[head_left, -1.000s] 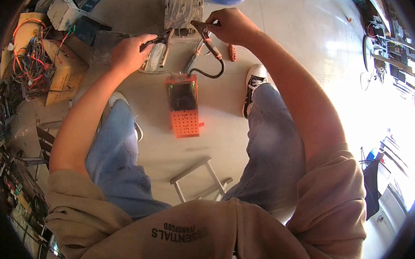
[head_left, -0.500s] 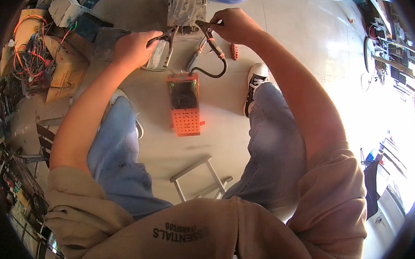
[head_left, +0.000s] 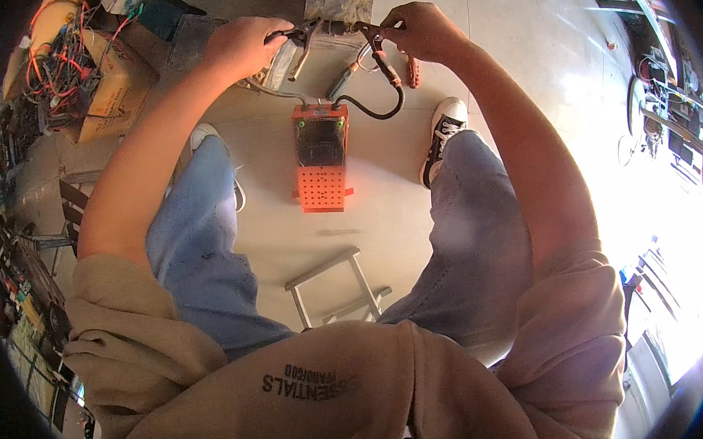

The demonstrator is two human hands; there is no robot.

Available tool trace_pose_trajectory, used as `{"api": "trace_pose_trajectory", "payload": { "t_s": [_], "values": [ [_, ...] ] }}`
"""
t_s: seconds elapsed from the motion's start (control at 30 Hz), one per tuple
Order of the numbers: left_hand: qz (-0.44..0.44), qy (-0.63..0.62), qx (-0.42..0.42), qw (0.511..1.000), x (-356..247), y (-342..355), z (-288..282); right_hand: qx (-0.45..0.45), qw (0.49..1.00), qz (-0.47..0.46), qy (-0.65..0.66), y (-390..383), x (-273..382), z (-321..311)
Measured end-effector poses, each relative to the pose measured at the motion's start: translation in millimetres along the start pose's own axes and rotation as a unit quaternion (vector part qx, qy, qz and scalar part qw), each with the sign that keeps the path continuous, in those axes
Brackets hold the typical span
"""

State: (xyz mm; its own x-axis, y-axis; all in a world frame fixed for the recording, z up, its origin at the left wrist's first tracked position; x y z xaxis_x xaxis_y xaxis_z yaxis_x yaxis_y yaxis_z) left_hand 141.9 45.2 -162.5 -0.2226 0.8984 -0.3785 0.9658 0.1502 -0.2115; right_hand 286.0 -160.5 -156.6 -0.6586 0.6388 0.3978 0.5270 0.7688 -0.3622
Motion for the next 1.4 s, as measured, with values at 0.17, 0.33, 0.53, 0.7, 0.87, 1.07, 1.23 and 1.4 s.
{"api": "trace_pose_trajectory", "payload": {
  "t_s": [0.17,0.33,0.53,0.7,0.87,1.07,1.23,1.4],
  "values": [
    [-0.001,0.000,0.004,1.000,-6.7,-0.7,-3.7,-0.002,1.000,-0.012,0.015,2.0,-0.5,1.4],
    [0.011,0.010,-0.015,1.000,-6.6,-0.4,-0.1,0.005,1.000,-0.026,-0.002,2.7,5.3,1.3],
    [0.005,-0.019,-0.006,1.000,-1.2,3.6,4.7,-0.004,1.000,-0.012,0.012,1.4,1.2,-2.4],
    [-0.035,-0.027,0.024,0.999,-3.8,2.7,-3.8,0.000,1.000,0.006,0.021,2.4,-5.5,-0.6],
    [-0.106,-0.101,0.081,0.986,3.9,1.5,14.5,-0.016,1.000,-0.001,0.023,0.3,-0.2,-5.9],
    [-0.063,-0.007,0.121,0.991,-25.3,-11.7,23.2,0.034,0.998,0.055,0.019,-16.7,33.1,-13.1],
    [-0.045,-0.083,0.056,0.994,-47.8,-36.8,1.2,0.052,0.994,0.057,0.071,-54.3,53.4,-36.5],
    [-0.124,-0.197,0.038,0.972,-48.5,-86.4,-26.2,-0.091,0.990,-0.066,0.089,-97.9,89.3,-72.1]
  ]
}}
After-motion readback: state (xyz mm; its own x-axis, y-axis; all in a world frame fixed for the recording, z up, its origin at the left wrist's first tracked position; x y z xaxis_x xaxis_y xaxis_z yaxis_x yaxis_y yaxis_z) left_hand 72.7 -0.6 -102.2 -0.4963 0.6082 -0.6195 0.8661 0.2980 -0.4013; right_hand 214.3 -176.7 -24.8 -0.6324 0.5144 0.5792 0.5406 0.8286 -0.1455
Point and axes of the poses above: each hand's wrist, its own y-axis towards the middle knuckle, its own z-axis out of the palm, x = y × z, the point moved 7 cm from there along y, towards the middle knuckle, and after that the axes turned 6 degrees about -y, right-handed, at the moved point
